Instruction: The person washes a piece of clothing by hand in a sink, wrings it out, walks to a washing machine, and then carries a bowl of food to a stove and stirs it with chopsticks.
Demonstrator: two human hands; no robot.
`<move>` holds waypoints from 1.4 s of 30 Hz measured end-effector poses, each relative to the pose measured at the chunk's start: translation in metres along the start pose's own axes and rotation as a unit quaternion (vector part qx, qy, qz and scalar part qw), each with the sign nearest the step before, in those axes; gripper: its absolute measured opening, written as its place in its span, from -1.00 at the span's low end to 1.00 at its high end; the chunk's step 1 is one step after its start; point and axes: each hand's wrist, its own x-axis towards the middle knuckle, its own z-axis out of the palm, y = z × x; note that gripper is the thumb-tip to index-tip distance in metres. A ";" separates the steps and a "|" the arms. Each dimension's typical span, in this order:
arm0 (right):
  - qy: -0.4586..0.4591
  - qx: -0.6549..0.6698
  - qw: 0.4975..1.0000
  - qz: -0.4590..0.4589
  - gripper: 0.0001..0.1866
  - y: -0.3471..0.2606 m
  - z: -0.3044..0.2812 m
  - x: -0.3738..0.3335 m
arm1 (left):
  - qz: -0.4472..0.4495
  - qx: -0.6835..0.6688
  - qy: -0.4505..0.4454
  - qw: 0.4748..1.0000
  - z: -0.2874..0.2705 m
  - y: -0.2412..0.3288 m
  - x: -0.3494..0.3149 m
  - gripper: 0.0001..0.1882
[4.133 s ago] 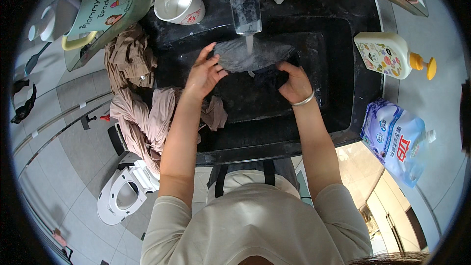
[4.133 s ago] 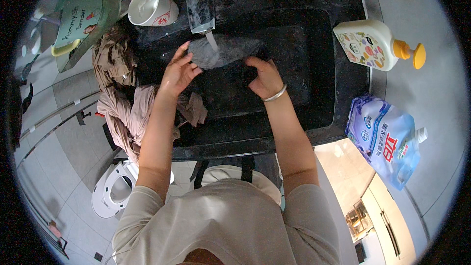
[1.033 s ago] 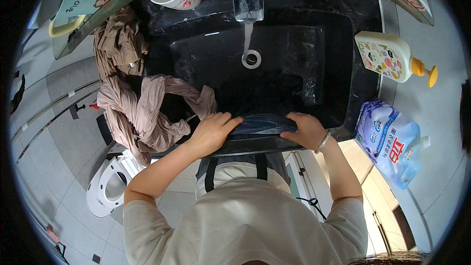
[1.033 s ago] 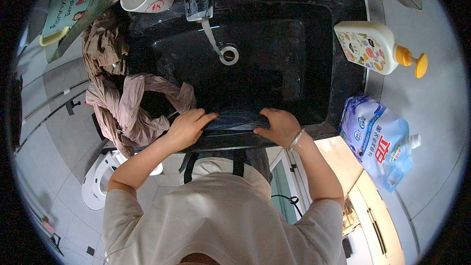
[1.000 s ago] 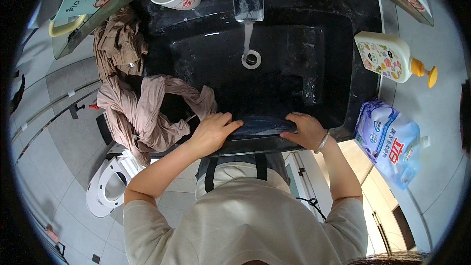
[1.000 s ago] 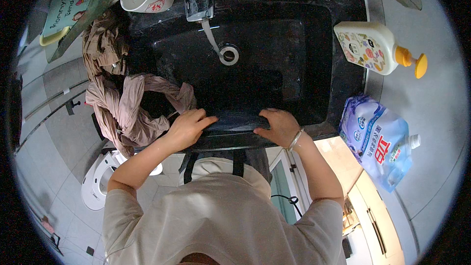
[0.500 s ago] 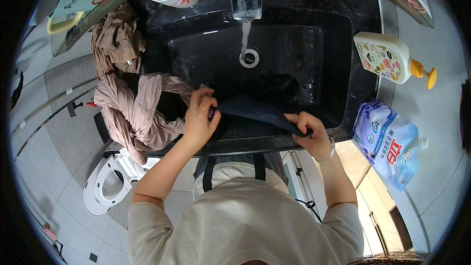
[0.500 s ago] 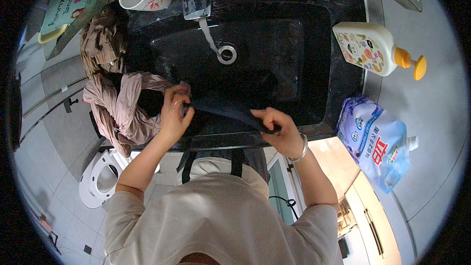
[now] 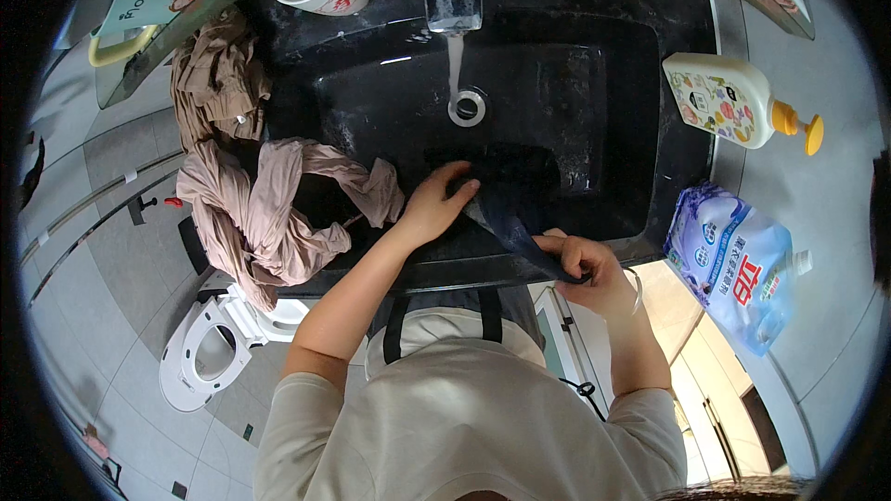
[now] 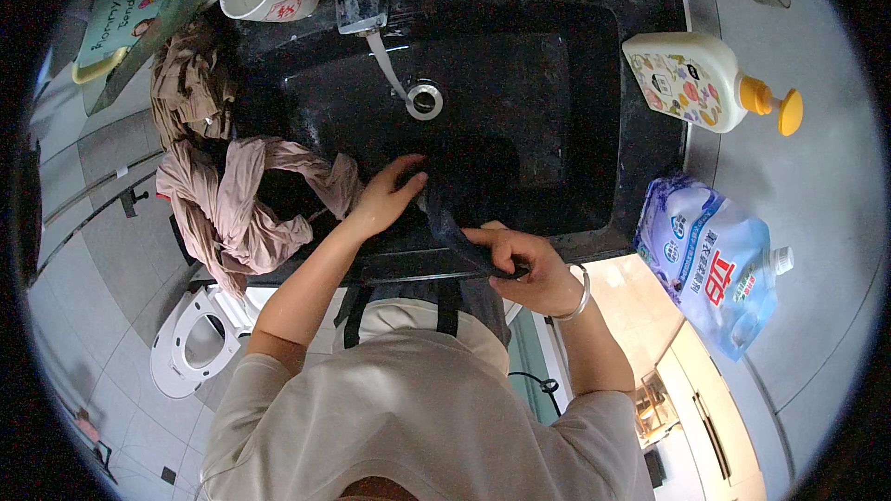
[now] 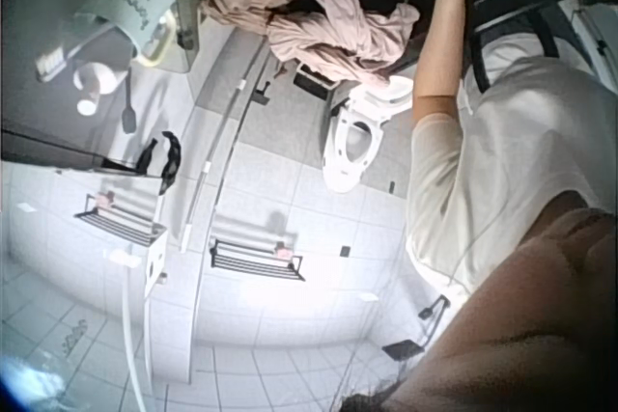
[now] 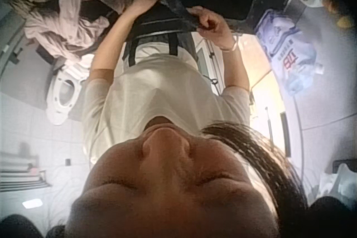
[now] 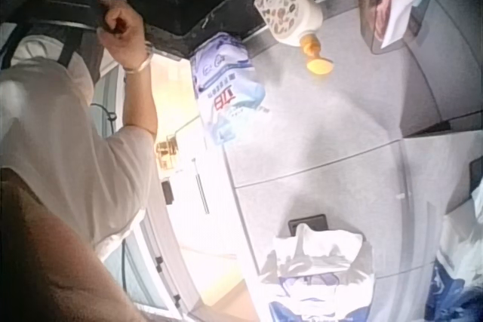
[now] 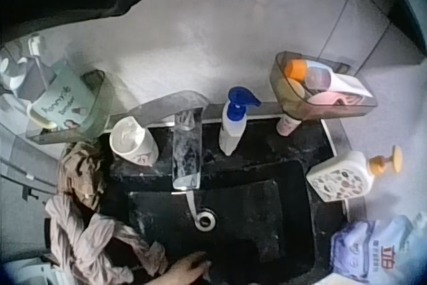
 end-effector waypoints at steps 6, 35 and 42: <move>0.133 -0.059 0.989 -0.032 -0.66 0.003 -0.014 -0.013 | -0.097 -0.094 -0.142 0.981 -0.010 -0.006 0.003 -0.64; 0.185 -0.328 0.913 -0.157 -0.93 -0.027 -0.008 0.055 | 0.312 0.282 -0.031 0.907 -0.044 0.054 -0.020 -0.66; 0.247 -0.096 0.964 0.008 -0.83 -0.017 -0.030 0.046 | 0.069 -0.120 -0.192 0.972 -0.067 0.095 -0.028 -0.84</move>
